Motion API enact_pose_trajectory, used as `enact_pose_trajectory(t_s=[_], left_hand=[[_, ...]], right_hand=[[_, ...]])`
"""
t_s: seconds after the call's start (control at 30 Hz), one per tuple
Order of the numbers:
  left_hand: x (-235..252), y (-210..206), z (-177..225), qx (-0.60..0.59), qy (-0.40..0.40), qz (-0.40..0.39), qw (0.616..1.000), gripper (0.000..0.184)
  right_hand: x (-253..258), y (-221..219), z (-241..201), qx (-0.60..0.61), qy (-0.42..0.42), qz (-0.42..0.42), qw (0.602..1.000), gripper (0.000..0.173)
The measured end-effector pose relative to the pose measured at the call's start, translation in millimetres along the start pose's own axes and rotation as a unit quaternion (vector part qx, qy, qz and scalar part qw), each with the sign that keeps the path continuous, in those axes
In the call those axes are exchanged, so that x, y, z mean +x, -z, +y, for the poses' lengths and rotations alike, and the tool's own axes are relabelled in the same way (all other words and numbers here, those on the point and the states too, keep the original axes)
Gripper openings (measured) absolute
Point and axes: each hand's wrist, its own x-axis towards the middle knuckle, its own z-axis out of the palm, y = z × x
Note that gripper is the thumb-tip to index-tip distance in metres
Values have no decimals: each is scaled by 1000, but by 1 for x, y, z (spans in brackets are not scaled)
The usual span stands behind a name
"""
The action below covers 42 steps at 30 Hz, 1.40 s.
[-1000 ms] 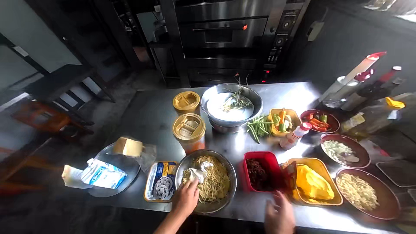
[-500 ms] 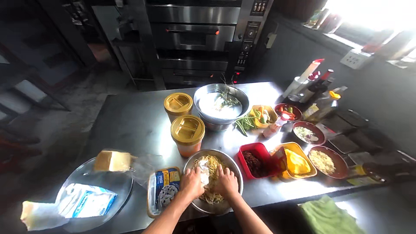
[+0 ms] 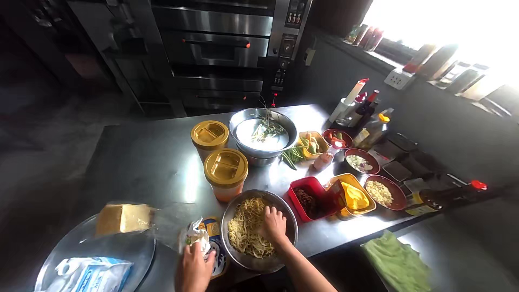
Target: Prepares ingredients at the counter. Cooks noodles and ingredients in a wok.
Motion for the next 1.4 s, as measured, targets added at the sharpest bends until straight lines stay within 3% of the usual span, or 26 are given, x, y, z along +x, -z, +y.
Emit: enact_pose_trajectory(t_s=[0.07, 0.13, 0.27, 0.37, 0.6, 0.7, 0.87, 0.9, 0.97, 1.03, 1.07, 1.13, 1.23, 1.33, 1.4], left_hand=[[-9, -8, 21, -75, 39, -152, 985, 57], [-9, -40, 30, -184, 109, -290, 933, 62], [-8, -77, 41, -403, 200, -251, 857, 36], [-17, -77, 45, -465, 209, -248, 824, 29], [-23, -88, 60, -480, 201, -207, 828, 29], [-18, -94, 60, -471, 179, -198, 841, 29], [-16, -91, 60, -454, 203, -267, 826, 34], [-15, -89, 58, -426, 194, -290, 835, 36], [-12, -72, 57, -283, 130, -315, 896, 44], [-10, -38, 68, -106, 31, -248, 962, 48], [-8, -25, 75, -76, -24, -190, 978, 48], [11, -15, 93, -98, -135, -119, 979, 55], [60, -27, 124, -148, -224, -157, 950, 78], [82, -38, 142, -147, -256, -174, 940, 58], [85, -41, 148, -164, -262, -152, 939, 44]], right_hand=[[0, -4, -7, -16, -10, 24, 1000, 93], [5, -7, -9, -16, -23, 46, 999, 81], [15, -5, -11, -5, -40, 52, 998, 60], [17, -12, -6, 8, -30, 44, 999, 45], [-29, 15, -4, 64, 26, 64, 996, 34], [-51, 19, -3, 54, 64, 93, 992, 38], [-56, 50, 10, 154, 2, 52, 987, 35], [-53, 53, 16, 184, 0, 48, 982, 34], [-53, 63, 25, 231, 12, 36, 972, 33], [-55, 69, 33, 271, 27, 33, 962, 37], [-56, 69, 38, 286, 35, 40, 957, 38], [-54, 62, 48, 320, 60, 48, 944, 44], [-50, 53, 51, 372, 66, 41, 925, 51], [-49, 51, 46, 411, 54, 34, 909, 45], [-48, 53, 43, 361, 57, 36, 930, 53]])
